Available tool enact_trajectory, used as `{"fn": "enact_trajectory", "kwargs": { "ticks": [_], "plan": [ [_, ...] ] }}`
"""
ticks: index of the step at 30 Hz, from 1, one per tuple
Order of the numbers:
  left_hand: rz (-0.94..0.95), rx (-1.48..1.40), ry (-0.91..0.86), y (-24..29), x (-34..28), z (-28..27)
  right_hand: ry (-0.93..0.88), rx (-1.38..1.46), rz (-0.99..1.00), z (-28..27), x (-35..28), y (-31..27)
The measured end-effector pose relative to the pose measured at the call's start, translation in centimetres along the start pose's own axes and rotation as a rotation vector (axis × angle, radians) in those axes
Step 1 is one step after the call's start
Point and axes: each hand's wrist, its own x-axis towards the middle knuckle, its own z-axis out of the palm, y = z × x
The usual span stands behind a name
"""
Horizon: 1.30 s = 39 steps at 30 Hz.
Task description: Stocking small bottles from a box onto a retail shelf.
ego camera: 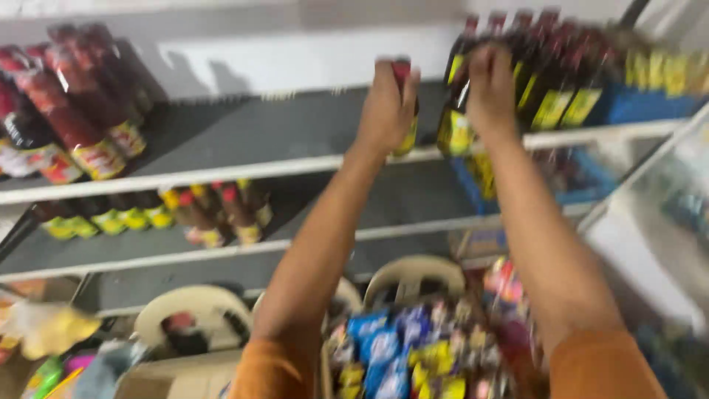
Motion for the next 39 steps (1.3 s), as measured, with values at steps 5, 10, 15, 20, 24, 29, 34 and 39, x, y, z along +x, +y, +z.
{"fn": "enact_trajectory", "kwargs": {
  "ticks": [5, 10, 15, 20, 24, 29, 34, 39],
  "plan": [
    [0.173, 0.134, 0.187, -7.9, 4.8, 8.4, -0.009, 0.072, 0.019, -1.0, 3.5, 4.7],
    [0.173, 0.155, 0.166, -10.3, 6.8, 11.7, -0.007, 0.062, 0.065, -1.2, 5.1, 8.5],
    [0.185, 0.139, 0.115, -10.1, 7.7, 13.2, -0.032, 0.086, 0.037, -0.8, 4.7, 11.6],
    [0.21, 0.117, 0.101, -11.3, 8.3, 13.3, 0.007, 0.111, 0.056, -0.5, 5.0, 12.2],
    [0.345, 0.185, 0.071, -12.7, 6.3, 12.4, 0.007, 0.032, 0.035, -1.7, 2.8, 10.5],
    [0.158, 0.394, -0.091, -16.9, 5.2, 11.1, -0.081, -0.197, 0.012, -3.9, -0.1, 8.0],
    [0.098, 0.394, -0.137, -18.1, 6.2, 12.8, -0.199, -0.371, 0.29, -3.9, -0.8, 10.0],
    [-0.07, 0.363, -0.001, -20.4, 9.4, 17.5, -0.086, -0.46, 0.445, -3.0, 0.8, 15.2]
  ]
}}
